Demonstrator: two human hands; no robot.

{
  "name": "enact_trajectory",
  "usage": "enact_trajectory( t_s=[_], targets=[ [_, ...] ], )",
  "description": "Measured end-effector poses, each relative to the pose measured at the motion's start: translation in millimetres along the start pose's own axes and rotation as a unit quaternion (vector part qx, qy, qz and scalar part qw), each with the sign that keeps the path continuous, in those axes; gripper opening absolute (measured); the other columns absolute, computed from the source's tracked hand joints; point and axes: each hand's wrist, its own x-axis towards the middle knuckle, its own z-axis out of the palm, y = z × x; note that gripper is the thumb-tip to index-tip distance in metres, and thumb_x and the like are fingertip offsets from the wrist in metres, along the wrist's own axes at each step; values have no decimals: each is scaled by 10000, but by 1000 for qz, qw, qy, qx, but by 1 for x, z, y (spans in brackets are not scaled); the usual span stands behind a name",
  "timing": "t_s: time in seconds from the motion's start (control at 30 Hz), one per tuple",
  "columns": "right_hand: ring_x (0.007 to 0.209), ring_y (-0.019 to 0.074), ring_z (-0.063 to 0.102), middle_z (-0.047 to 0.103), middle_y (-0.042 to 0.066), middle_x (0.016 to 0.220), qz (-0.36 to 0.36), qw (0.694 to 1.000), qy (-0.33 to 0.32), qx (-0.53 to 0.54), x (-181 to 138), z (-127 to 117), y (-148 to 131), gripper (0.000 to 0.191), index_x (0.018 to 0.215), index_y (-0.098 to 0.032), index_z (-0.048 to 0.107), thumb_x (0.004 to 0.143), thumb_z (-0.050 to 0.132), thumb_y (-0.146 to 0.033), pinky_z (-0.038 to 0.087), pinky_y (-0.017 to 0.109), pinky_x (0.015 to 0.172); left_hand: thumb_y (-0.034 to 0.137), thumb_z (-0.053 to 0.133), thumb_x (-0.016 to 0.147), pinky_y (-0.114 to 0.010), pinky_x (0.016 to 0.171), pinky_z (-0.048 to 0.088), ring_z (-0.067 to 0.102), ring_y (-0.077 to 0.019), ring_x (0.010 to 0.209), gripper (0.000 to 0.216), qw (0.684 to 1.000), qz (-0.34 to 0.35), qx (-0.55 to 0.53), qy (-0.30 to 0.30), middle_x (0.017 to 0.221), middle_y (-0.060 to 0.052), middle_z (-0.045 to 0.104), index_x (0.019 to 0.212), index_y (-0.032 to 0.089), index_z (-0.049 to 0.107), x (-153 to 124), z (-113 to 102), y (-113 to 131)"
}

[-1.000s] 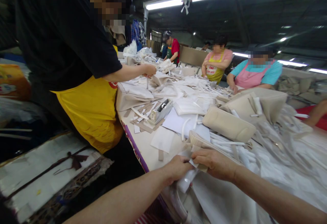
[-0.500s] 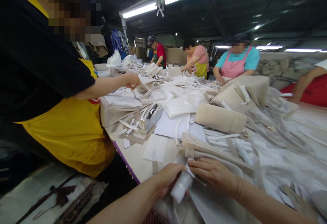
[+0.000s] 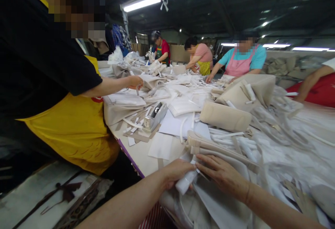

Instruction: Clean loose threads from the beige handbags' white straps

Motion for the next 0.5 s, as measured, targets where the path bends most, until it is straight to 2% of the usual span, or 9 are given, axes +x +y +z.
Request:
enact_trajectory(
  t_s=[0.17, 0.27, 0.37, 0.43, 0.5],
  targets=[
    [1173, 237, 451, 408, 107, 1373, 30, 999, -13, -16, -2, 2, -5, 620, 1313, -276, 420, 749, 431, -18, 421, 418, 938, 361, 560, 780, -256, 479, 484, 521, -112, 546, 265, 999, 15, -34, -19, 671, -20, 552, 858, 111, 598, 2, -3, -5],
    [1184, 234, 437, 390, 106, 1381, 53, 999, -8, -2, -4, 4, -10, 601, 1314, -281, 417, 770, 422, -26, 409, 423, 953, 376, 566, 776, -276, 524, 502, 539, -116, 565, 283, 998, 28, -42, -30, 696, -33, 571, 849, 103, 590, 2, -5, -11],
    [1196, 218, 431, 380, 86, 1387, 93, 994, 18, 59, -5, 3, -18, 522, 1285, -286, 451, 815, 397, -66, 418, 394, 954, 363, 594, 750, -276, 507, 490, 542, -119, 522, 264, 998, 53, -31, -11, 668, -16, 576, 851, 119, 583, 0, -3, -16],
    [1157, 198, 474, 445, 82, 1333, 173, 975, 68, 122, -5, -2, -25, 434, 1254, -268, 478, 859, 362, -130, 437, 368, 935, 369, 581, 755, -257, 472, 462, 545, -122, 490, 261, 997, 75, -18, 10, 657, -10, 584, 870, 134, 584, -3, 0, -19],
    [1058, 192, 543, 560, 79, 1194, 291, 933, 112, 178, -2, -9, -33, 341, 1185, -235, 520, 890, 351, -234, 455, 356, 896, 372, 556, 769, -247, 452, 441, 551, -128, 476, 256, 995, 93, -5, 27, 660, -13, 596, 879, 144, 589, -5, 2, -21]
  ],
)
